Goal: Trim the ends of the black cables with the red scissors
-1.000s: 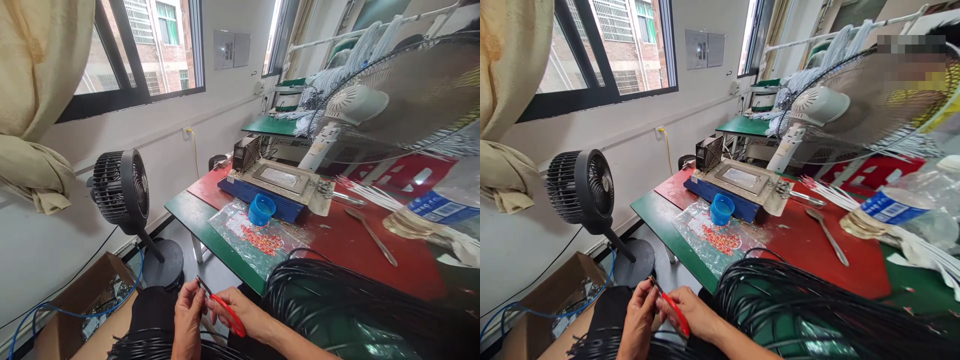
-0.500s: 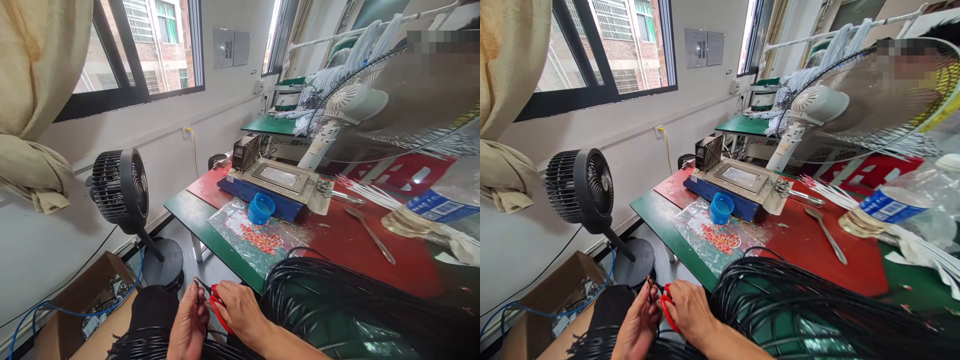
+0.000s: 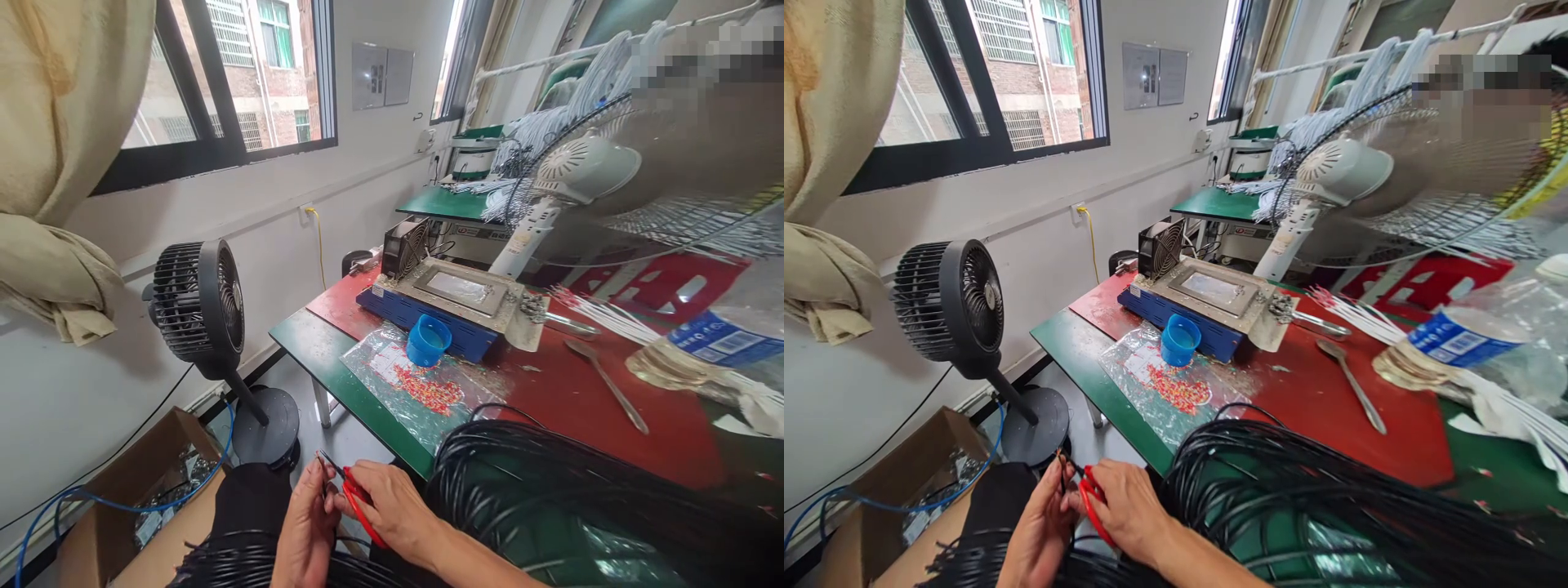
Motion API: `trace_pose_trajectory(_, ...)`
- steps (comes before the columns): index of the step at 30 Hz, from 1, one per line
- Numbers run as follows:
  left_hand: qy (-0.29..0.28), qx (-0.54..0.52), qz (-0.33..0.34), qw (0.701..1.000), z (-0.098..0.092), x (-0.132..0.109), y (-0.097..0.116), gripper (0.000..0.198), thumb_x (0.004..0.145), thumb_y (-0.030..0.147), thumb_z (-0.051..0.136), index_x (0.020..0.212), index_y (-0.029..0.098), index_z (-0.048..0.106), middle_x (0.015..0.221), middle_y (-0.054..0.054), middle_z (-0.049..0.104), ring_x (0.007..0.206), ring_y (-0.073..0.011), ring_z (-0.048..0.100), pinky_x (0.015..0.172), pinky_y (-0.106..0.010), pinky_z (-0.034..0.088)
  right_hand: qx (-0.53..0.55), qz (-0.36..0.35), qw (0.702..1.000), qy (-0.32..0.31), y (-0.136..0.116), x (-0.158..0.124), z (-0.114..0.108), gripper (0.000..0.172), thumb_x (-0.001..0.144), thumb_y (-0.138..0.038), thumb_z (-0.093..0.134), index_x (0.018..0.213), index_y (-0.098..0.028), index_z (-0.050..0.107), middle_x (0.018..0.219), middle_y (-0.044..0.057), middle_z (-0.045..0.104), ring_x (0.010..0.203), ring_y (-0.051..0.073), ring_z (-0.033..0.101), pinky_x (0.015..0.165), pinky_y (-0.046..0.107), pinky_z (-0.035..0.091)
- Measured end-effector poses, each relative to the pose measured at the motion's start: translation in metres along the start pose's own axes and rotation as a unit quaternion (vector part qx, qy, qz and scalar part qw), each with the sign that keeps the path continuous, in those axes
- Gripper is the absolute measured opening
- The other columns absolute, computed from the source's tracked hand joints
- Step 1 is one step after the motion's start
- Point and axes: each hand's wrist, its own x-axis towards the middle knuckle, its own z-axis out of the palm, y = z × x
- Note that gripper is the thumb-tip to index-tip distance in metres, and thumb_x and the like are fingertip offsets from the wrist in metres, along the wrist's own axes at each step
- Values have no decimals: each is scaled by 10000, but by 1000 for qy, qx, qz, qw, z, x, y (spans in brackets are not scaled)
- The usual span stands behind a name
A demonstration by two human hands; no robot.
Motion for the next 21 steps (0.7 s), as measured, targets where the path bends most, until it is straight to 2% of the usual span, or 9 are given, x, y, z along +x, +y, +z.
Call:
trace_pose_trajectory(11, -17, 28, 2, 999, -3, 4, 0, 212, 689, 321, 635, 846, 179, 640, 743, 19, 579, 478, -25, 390, 450, -169, 344, -13, 1, 1000, -3, 5, 4, 4, 483, 878, -520, 321, 635, -165, 540, 607, -1, 539, 519, 89, 389, 498, 241, 183)
trace_pose_trajectory(21, -13, 30, 8, 999, -1, 0, 1, 189, 706, 316, 617, 831, 175, 633, 723, 23, 585, 476, -24, 403, 467, -171, 352, -24, 4, 1000, -12, 5, 3, 5, 504, 881, -526, 301, 652, -162, 563, 615, 9, 549, 530, 95, 404, 506, 241, 192)
